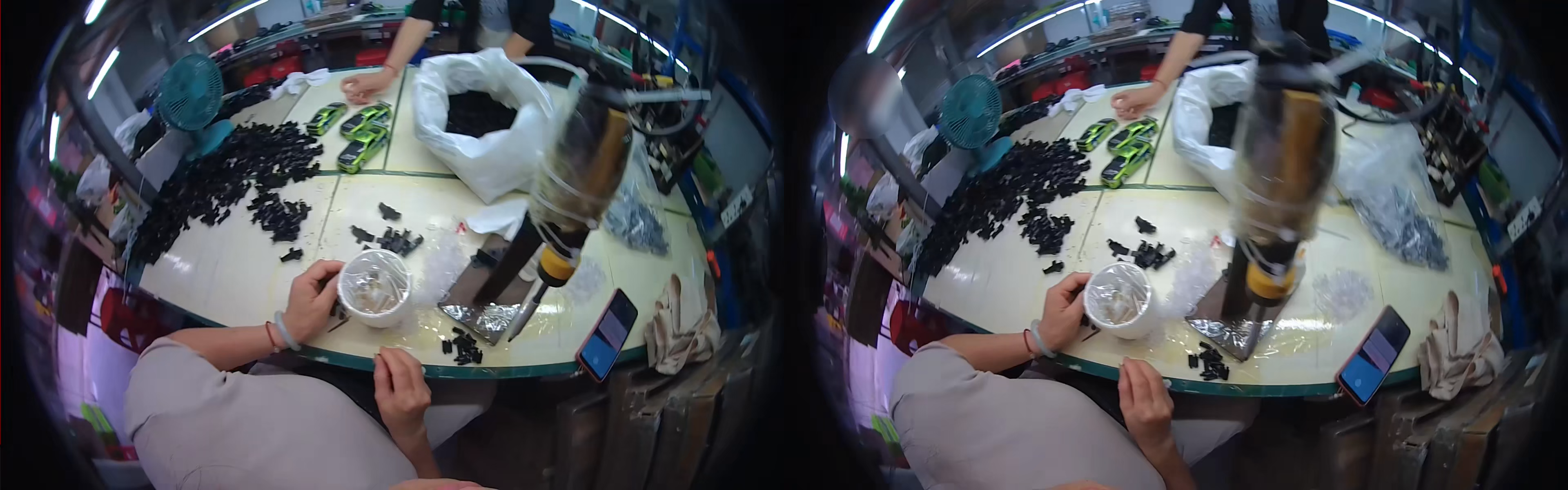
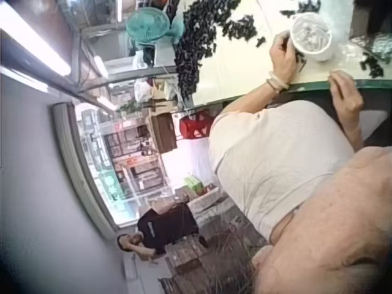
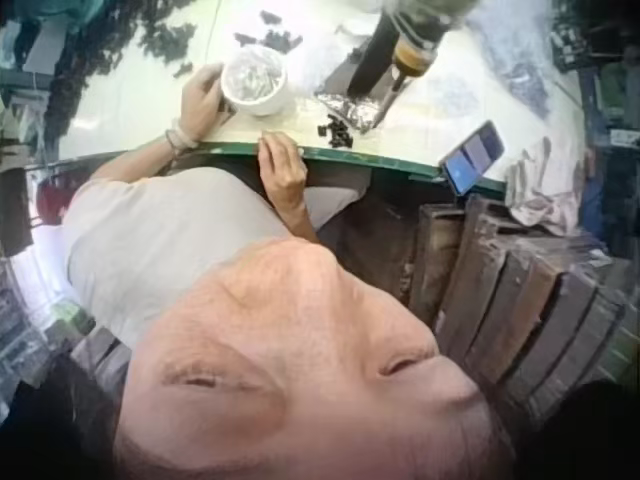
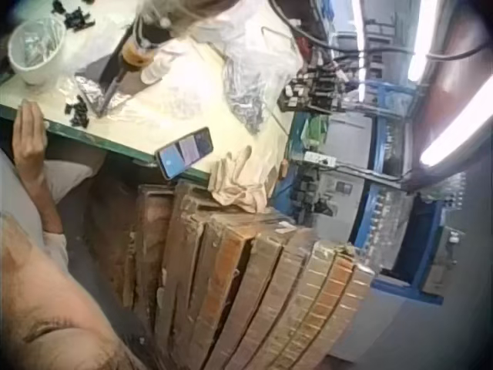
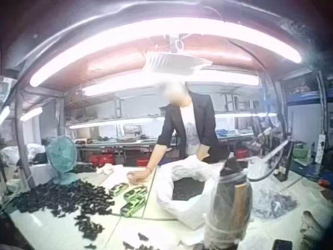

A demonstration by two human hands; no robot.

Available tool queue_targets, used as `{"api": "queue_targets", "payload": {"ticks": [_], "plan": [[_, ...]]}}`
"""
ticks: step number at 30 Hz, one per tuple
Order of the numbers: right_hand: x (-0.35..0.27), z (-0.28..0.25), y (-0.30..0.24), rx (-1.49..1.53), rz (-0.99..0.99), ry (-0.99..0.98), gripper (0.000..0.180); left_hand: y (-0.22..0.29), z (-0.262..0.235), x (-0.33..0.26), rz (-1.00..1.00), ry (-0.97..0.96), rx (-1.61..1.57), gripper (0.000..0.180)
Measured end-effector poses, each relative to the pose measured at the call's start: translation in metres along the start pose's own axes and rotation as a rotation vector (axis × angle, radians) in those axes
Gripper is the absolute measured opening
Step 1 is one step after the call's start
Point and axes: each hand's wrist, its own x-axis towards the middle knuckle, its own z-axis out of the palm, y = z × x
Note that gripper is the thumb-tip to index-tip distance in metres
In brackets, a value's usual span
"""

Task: The person assembles toy cars by applying glue to small plastic pieces using tweezers, attaching the pieces onto the model car bodies, and dispensing glue into a container from a squeeze bottle.

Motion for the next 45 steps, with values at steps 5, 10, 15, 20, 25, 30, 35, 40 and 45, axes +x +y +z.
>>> {"api": "queue_targets", "payload": {"ticks": [5,10,15,20,25,30,35,40,45], "plan": [[-0.001,0.03,-0.024,-0.074,0.092,0.135,0.018,0.015,-0.028,0.009,-0.064,-0.082,-0.045,0.015],[-0.003,0.029,-0.022,-0.152,0.063,0.151,0.018,0.013,-0.028,0.007,0.027,-0.128,-0.122,0.024],[-0.004,0.032,-0.021,-0.164,0.086,0.168,0.017,0.005,-0.029,0.008,-0.004,-0.206,-0.326,0.031],[-0.007,0.034,-0.02,-0.187,0.104,0.187,0.016,0.012,-0.028,0.005,-0.032,-0.262,-0.306,0.038],[-0.009,0.035,-0.025,-0.289,0.154,0.277,0.015,0.008,-0.025,0.012,-0.036,-0.292,-0.295,0.039],[-0.007,0.036,-0.023,-0.127,0.188,0.277,0.017,0.009,-0.041,0.012,-0.012,-0.261,-0.3,0.048],[-0.009,0.028,-0.02,0.36,0.459,0.478,0.016,0.008,-0.043,0.02,-0.009,-0.407,-0.355,0.05],[-0.011,0.029,-0.02,0.403,0.472,0.506,0.016,0.01,-0.061,0.028,0.005,-0.467,-0.312,0.049],[-0.001,0.022,-0.038,0.251,0.49,0.484,0.015,0.003,-0.08,0.047,0.108,-0.443,-0.209,0.047]]}}
